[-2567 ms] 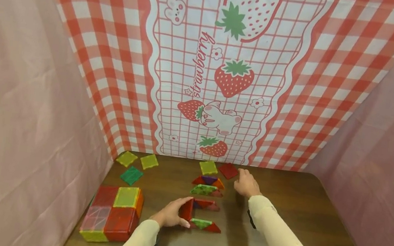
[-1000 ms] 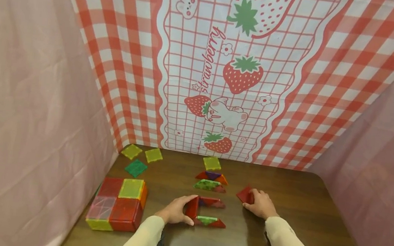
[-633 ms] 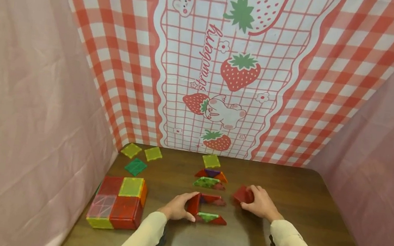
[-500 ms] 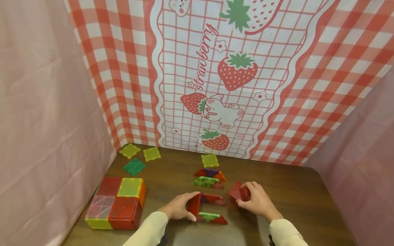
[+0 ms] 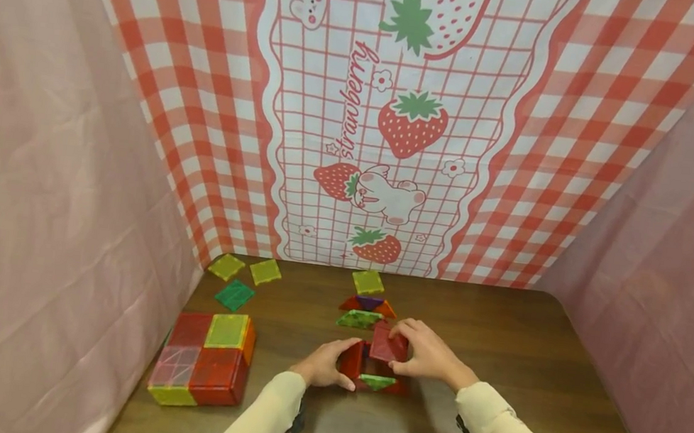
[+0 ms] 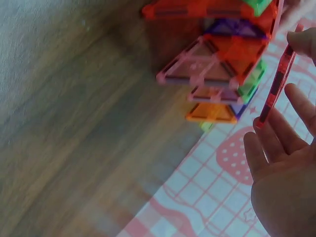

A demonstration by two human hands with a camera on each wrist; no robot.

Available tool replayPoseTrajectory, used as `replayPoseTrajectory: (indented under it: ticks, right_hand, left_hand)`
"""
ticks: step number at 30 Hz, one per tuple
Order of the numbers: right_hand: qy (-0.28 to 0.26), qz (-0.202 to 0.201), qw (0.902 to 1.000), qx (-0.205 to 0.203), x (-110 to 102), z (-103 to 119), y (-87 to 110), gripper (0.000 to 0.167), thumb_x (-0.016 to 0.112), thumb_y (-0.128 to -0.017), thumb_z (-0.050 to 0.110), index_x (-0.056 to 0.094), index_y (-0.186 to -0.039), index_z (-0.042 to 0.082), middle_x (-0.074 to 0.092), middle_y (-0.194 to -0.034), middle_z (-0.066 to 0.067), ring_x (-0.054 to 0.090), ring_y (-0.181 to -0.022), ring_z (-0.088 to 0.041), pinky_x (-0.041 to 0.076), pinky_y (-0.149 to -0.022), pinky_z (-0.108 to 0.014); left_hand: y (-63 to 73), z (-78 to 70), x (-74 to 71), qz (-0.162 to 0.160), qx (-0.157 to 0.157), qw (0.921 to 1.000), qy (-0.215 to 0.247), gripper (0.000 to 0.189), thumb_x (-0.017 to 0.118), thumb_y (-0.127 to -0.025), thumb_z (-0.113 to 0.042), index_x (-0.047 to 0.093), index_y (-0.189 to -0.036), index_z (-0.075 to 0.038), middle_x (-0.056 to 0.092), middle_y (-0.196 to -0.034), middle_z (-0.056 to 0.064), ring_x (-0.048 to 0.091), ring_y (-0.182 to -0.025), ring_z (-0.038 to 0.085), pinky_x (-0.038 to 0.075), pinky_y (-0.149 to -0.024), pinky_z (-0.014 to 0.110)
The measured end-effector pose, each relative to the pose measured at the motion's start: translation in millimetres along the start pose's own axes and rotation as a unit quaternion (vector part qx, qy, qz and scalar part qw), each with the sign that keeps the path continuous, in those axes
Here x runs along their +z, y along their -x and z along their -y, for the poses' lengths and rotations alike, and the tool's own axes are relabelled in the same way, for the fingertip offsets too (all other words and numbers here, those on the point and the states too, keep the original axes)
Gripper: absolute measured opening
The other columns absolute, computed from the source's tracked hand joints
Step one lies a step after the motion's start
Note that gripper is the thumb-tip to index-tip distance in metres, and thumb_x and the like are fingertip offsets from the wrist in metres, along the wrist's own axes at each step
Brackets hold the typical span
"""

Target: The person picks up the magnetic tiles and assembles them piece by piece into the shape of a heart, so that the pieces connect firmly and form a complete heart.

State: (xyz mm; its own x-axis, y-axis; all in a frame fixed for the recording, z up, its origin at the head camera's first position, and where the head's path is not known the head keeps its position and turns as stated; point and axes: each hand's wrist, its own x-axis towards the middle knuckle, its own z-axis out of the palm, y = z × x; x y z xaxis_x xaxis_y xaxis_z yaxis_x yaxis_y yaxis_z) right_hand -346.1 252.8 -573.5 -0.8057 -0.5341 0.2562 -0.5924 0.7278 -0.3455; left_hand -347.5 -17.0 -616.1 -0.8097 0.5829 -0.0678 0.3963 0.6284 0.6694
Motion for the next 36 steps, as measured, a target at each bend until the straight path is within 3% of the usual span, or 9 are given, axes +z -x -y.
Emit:
replayPoseTrajectory:
  ticks: [5, 14, 23, 36]
  right_hand:
    - [-0.001, 0.013, 0.9997, -0.020, 8.3, 8.3, -1.7, 0.050, 0.086, -0.070, 0.038, 0.066, -0.110, 0.017, 0.064, -0.113, -0.001, 0.057, -0.099, -0.018, 0.051, -0.080, -0.038]
    - [-0.005, 0.066, 0.9977, 0.015, 18.0, 14.7, 5.6, 0.055, 0.083, -0.070, 0.034, 0.064, -0.119, 0.017, 0.062, -0.118, -0.003, 0.054, -0.104, -0.021, 0.049, -0.083, -0.042]
    - [-0.034, 0.083, 0.9958, 0.021, 21.5, 13.7, 11.4, 0.065, 0.082, -0.080, 0.050, 0.065, -0.132, 0.015, 0.063, -0.133, -0.010, 0.058, -0.121, -0.033, 0.047, -0.099, -0.060]
    - [-0.050, 0.091, 0.9939, 0.037, 22.2, 11.9, 14.4, 0.065, 0.083, -0.079, 0.051, 0.066, -0.132, 0.017, 0.061, -0.136, -0.012, 0.059, -0.123, -0.036, 0.050, -0.098, -0.059]
  left_hand:
    - [0.1, -3.1, -1.3, -0.003, 0.002, 1.0000, 0.007, 0.091, 0.092, -0.074, -0.024, 0.046, -0.151, -0.009, 0.057, -0.146, 0.014, 0.054, -0.134, 0.032, 0.044, -0.112, 0.047]
    - [-3.5, -4.4, 3.4, -0.002, -0.010, 0.9997, 0.021, 0.092, 0.092, -0.074, -0.025, 0.045, -0.152, -0.011, 0.056, -0.147, 0.013, 0.054, -0.133, 0.031, 0.045, -0.111, 0.048]
    - [-4.5, -4.4, 9.1, -0.003, -0.015, 0.9996, 0.025, 0.092, 0.092, -0.074, -0.025, 0.045, -0.152, -0.012, 0.055, -0.148, 0.011, 0.054, -0.134, 0.030, 0.044, -0.111, 0.049]
    - [-0.7, -12.1, 5.7, 0.014, -0.017, 0.9995, 0.023, 0.090, 0.090, -0.076, -0.026, 0.044, -0.153, -0.014, 0.056, -0.148, 0.010, 0.055, -0.132, 0.029, 0.046, -0.110, 0.049]
